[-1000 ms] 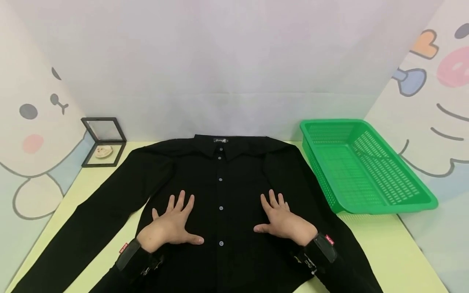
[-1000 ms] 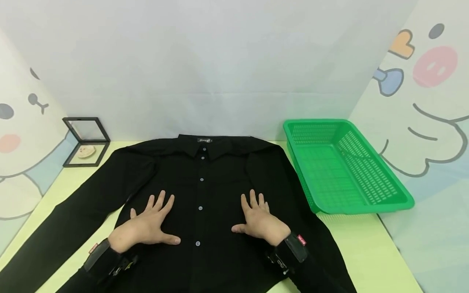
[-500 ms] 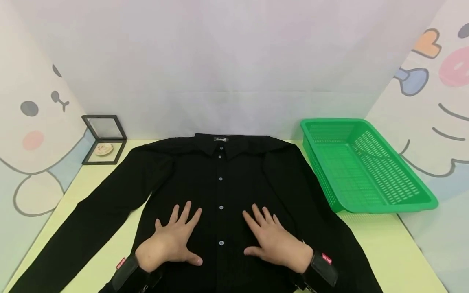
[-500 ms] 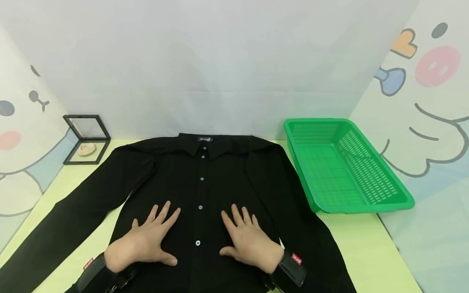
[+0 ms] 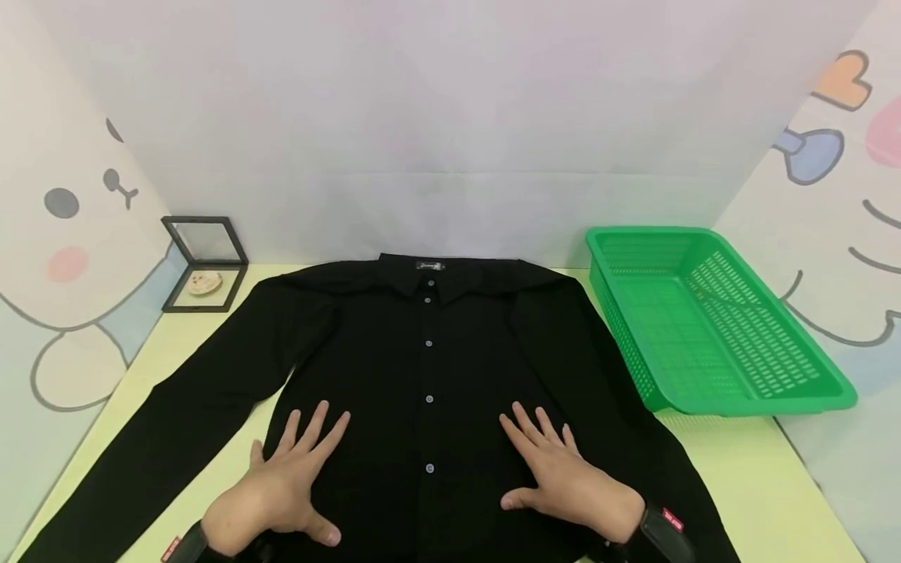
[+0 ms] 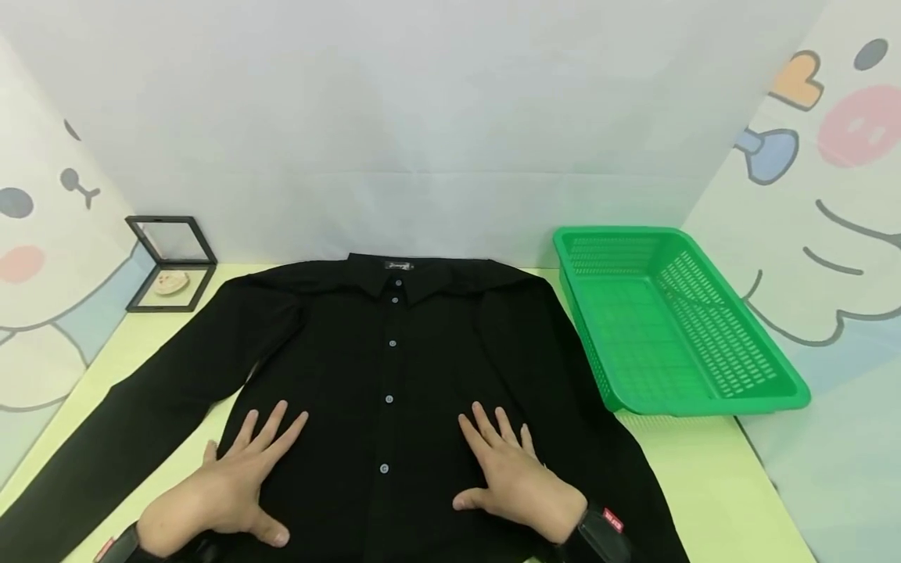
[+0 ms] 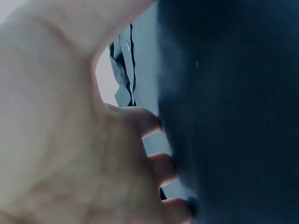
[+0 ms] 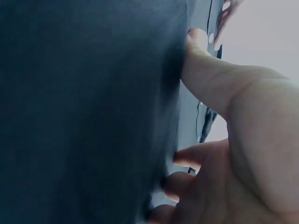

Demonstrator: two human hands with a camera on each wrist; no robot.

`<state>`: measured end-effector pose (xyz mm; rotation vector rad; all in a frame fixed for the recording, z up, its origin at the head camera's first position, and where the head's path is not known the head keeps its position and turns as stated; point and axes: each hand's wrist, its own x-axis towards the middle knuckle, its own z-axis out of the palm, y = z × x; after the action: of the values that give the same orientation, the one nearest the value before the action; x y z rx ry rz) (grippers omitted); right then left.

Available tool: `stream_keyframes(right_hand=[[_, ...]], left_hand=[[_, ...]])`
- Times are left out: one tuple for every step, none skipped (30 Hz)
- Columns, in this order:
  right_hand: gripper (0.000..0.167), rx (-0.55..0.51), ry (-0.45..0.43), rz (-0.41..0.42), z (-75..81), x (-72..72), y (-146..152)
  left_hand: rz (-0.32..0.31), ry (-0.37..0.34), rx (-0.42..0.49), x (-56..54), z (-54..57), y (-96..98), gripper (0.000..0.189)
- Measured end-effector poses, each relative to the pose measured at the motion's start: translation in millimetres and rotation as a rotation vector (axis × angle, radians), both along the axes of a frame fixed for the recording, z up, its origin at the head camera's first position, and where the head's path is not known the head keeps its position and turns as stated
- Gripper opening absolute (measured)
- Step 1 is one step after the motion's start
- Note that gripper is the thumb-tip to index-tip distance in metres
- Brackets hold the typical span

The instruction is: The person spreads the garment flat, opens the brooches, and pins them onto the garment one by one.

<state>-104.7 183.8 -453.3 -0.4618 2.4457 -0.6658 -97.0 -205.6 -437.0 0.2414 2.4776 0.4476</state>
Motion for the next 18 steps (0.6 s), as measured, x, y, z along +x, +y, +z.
stream_keyframes(right_hand=[[0.105, 0.005, 0.008, 0.008, 0.6, 0.8, 1.9], [0.103, 0.008, 0.018, 0.018, 1.5, 1.3, 3.6], [0.101, 0.011, 0.026, 0.026, 2.4, 2.1, 4.7], [0.100, 0.015, 0.031, 0.037, 3.5, 3.3, 5.6], [0.101, 0.018, 0.027, 0.046, 4.2, 4.8, 6.0], [0.102, 0.027, 0.015, 0.052, 5.0, 7.1, 6.2], [0.104, 0.040, 0.001, 0.058, 5.5, 9.9, 6.3], [0.107, 0.042, -0.018, 0.058, 5.5, 12.0, 6.5], [0.111, 0.041, -0.039, 0.059, 5.5, 14.2, 7.1], [0.115, 0.040, -0.061, 0.058, 5.3, 16.3, 8.2], [0.118, 0.042, -0.078, 0.055, 5.0, 18.2, 9.6], [0.121, 0.038, -0.091, 0.050, 5.0, 19.7, 11.3], [0.123, 0.028, -0.096, 0.047, 4.8, 20.7, 13.5], [0.124, 0.016, -0.101, 0.043, 4.6, 21.2, 15.9], [0.126, 0.010, -0.106, 0.044, 4.6, 21.7, 18.6], [0.127, 0.002, -0.115, 0.044, 4.8, 22.2, 21.6], [0.127, -0.008, -0.122, 0.044, 5.0, 22.5, 24.8], [0.126, -0.020, -0.132, 0.041, 5.2, 22.8, 28.0]], left_hand=[[-0.002, 0.000, -0.009, 1.1, 0.0, -3.6, 0.145], [0.000, -0.004, -0.016, 1.8, 0.2, -6.4, 0.145], [0.001, -0.009, -0.018, 2.4, 0.3, -8.6, 0.145], [-0.011, -0.006, -0.016, 2.6, -0.2, -9.9, 0.145], [-0.022, -0.006, -0.007, 3.4, -1.5, -10.6, 0.146], [-0.042, -0.008, 0.007, 4.5, -3.8, -10.8, 0.146], [-0.066, -0.015, 0.026, 6.2, -7.2, -10.7, 0.148], [-0.085, -0.018, 0.048, 7.5, -10.3, -10.5, 0.150], [-0.112, -0.013, 0.071, 9.8, -13.9, -11.1, 0.152], [-0.136, -0.003, 0.086, 12.3, -17.5, -12.6, 0.154], [-0.147, 0.007, 0.092, 15.5, -20.3, -14.5, 0.155], [-0.160, 0.023, 0.090, 18.4, -22.8, -17.3, 0.157], [-0.167, 0.043, 0.083, 21.1, -24.1, -20.7, 0.158], [-0.169, 0.064, 0.077, 23.5, -24.1, -24.5, 0.159], [-0.167, 0.075, 0.068, 25.7, -23.8, -28.3, 0.159], [-0.166, 0.089, 0.053, 27.2, -23.3, -31.8, 0.159], [-0.163, 0.098, 0.040, 28.6, -22.4, -35.1, 0.160], [-0.163, 0.104, 0.028, 29.5, -21.4, -38.5, 0.160]])
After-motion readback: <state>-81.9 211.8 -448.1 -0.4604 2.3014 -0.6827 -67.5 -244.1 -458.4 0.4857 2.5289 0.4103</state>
